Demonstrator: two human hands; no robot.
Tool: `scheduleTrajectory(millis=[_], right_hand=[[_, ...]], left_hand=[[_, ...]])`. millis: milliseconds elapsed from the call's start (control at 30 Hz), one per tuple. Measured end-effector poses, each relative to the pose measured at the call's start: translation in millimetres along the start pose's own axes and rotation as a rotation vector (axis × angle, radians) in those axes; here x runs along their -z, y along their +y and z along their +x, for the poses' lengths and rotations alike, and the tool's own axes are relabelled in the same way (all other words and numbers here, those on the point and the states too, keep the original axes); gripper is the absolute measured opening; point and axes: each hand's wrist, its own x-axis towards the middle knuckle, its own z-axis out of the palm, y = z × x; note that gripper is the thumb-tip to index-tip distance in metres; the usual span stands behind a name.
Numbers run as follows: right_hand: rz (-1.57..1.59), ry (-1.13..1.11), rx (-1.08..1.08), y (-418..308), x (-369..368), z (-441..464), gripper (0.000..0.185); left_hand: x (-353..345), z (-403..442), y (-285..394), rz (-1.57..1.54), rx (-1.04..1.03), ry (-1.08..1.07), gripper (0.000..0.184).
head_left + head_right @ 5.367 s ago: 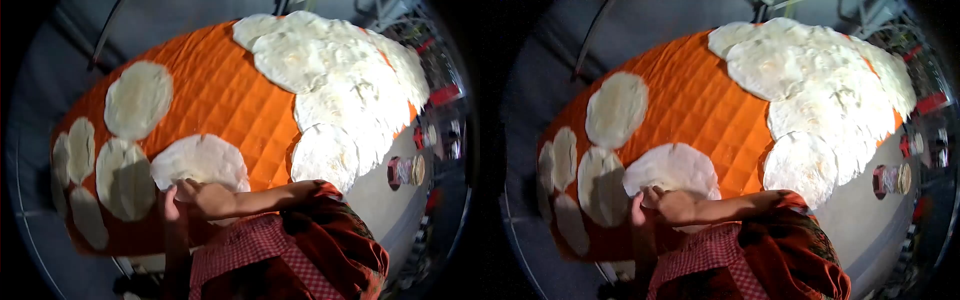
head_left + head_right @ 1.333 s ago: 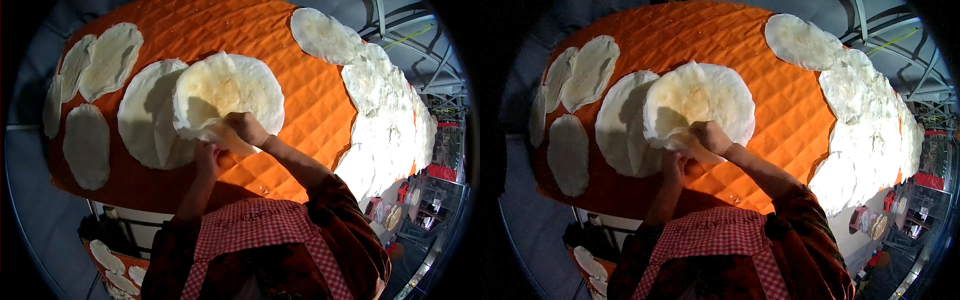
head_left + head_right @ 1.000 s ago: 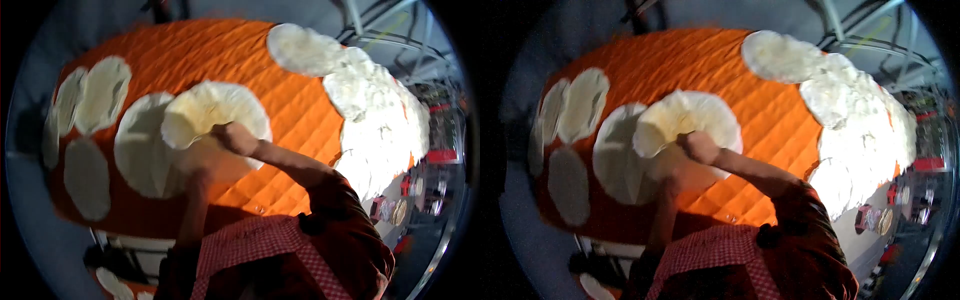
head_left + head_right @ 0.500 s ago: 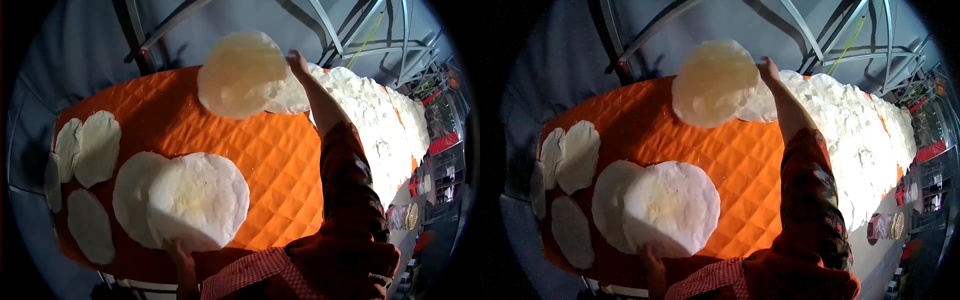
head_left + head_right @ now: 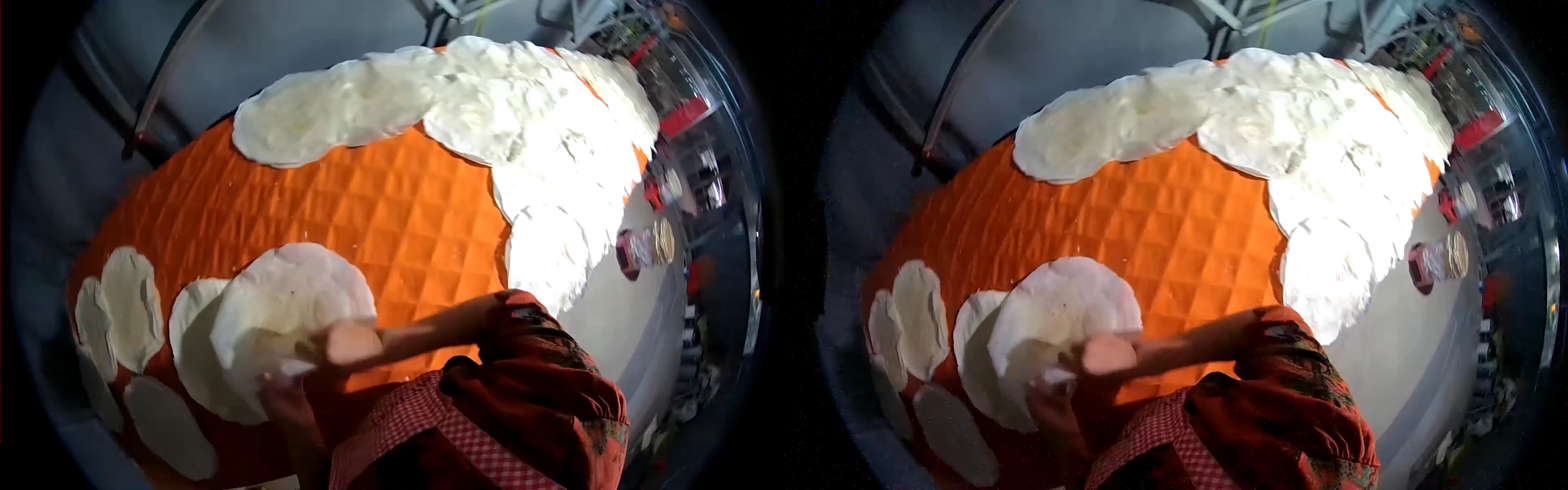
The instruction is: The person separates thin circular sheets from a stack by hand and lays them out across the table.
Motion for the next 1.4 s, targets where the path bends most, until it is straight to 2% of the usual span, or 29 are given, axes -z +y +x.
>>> scheduleTrajectory(millis=[67, 100, 167, 233, 267, 300, 367, 433, 467, 500, 567, 600, 667, 700, 733, 800, 833, 900, 933, 967, 1000, 1067, 1133, 1167, 1200, 1267, 1300, 1333, 1400], right_hand=[[0.188, 0.158, -0.057, 14.6, 47.6, 25.6, 0.034], [0.302, 0.235, -0.101, 26.8, 79.1, 33.8, 0.032], [0.494, 0.143, -0.424, 73.9, 147.6, 40.1, 0.028], [1.106, 0.497, -0.467, 98.4, 221.9, 14.6, 0.032], [1.104, 0.509, -0.422, 129.6, 249.2, -5.7, 0.03], [0.715, 0.624, -0.473, 132.8, 270.3, -20.1, 0.031], [0.505, 0.801, -0.585, 197.4, 292.5, -75.6, 0.028], [-0.112, 0.838, -0.54, 364.9, 293.3, -170.6, 0.031], [-0.349, 0.939, -0.68, 317.6, 289.8, -174.1, 0.027], [-0.215, 1.117, -0.951, 262.4, 270.3, -174.3, 0.049], [-0.37, 1.12, -0.937, 272.0, 203.7, -210.6, 0.039], [-0.103, 1.131, -0.836, 255.1, 172.9, -203.4, 0.035], [0.569, 0.681, -0.735, 211.5, 70.1, -176.8, 0.026], [0.882, 0.428, -0.799, 143.3, 41.0, -135.5, 0.029], [1.102, 0.327, -0.81, 128.6, -17.9, -119.6, 0.03], [1.149, 0.073, -0.835, 61.4, -70.2, -64.8, 0.031], [1.136, 0.133, -0.815, 46.6, -99.5, -46.4, 0.029], [1.142, 0.163, -0.861, 25.4, -137.9, -14.4, 0.027], [1.166, 0.127, -0.932, 15.7, -148.1, -0.6, 0.026], [1.175, 0.216, -1.006, 2.4, -153.8, 11.1, 0.028], [1.193, 0.226, -1.048, -2.8, -160.2, 18.7, 0.027], [1.213, 0.227, -1.133, -8.0, -173.5, 27.4, 0.025], [1.128, 0.204, -1.111, -15.0, -183.6, 42.7, 0.02], [1.087, 0.19, -1.1, -21.8, -184.2, 50.8, 0.019], [0.957, 0.191, -0.968, -24.8, -181.2, 60.0, 0.019], [0.697, 0.187, -0.694, -35.2, -149.0, 99.3, 0.02], [0.439, 0.207, -0.565, -46.0, -125.3, 126.8, 0.022], [0.189, 0.225, -0.438, -67.6, -99.3, 151.5, 0.024], [0.047, 0.211, -0.256, -143.0, -40.0, 189.1, 0.026]], left_hand=[[-33.4, 10.8, 90.1, -0.874, 0.142, -0.007, 0.028], [-42.0, 7.6, 111.5, -0.636, -0.025, -0.038, 0.03], [-33.5, 1.3, 110.7, -0.525, -0.032, -0.042, 0.026], [-18.8, -6.9, 95.2, -0.464, 0.0, -0.022, 0.024], [-7.3, -14.5, 77.7, -0.454, 0.042, -0.001, 0.022], [-1.6, -18.2, 63.4, -0.442, 0.089, 0.025, 0.021], [4.4, -29.0, 37.4, -0.362, 0.215, 0.114, 0.02], [11.3, -67.4, 30.6, -0.316, 0.305, 0.247, 0.019], [4.6, -78.2, 37.4, -0.311, 0.322, 0.312, 0.018], [4.4, -86.2, 39.9, -0.284, 0.339, 0.316, 0.017], [12.9, -117.5, 34.9, -0.241, 0.374, 0.329, 0.015], [17.1, -122.1, 28.0, -0.235, 0.367, 0.339, 0.015], [36.8, -122.7, 15.9, -0.087, 0.301, 0.41, 0.016], [55.9, -100.5, 8.5, 0.019, 0.223, 0.451, 0.016], [75.0, -78.3, 1.0, 0.131, 0.15, 0.498, 0.017], [126.2, -14.8, -29.2, 0.254, -0.006, 0.524, 0.02], [148.2, 18.5, -60.9, 0.288, -0.088, 0.516, 0.023], [175.1, 73.9, -121.8, 0.467, 0.175, 0.298, 0.034], [139.9, 70.5, -89.4, 0.217, 0.275, 0.306, 0.041], [150.5, 87.8, -132.2, 0.104, 0.202, 0.098, 0.049], [138.8, 91.3, -133.7, 0.318, 0.293, 0.196, 0.042], [111.4, 62.8, -66.2, -0.102, 0.263, 0.107, 0.035], [109.7, 65.1, -68.5, 0.185, 0.182, -0.109, 0.032], [99.6, 59.6, -66.9, 0.277, -0.014, -0.001, 0.035], [100.8, 60.5, -62.0, 0.225, -0.055, -0.117, 0.032], [104.0, 50.6, -1.5, 0.059, 0.031, -0.137, 0.037], [110.2, 47.8, 34.7, -0.073, -0.025, -0.198, 0.038], [118.4, 43.7, 71.1, -0.202, -0.076, -0.261, 0.039], [134.3, 33.6, 111.9, -0.601, -0.074, -0.363, 0.044]])
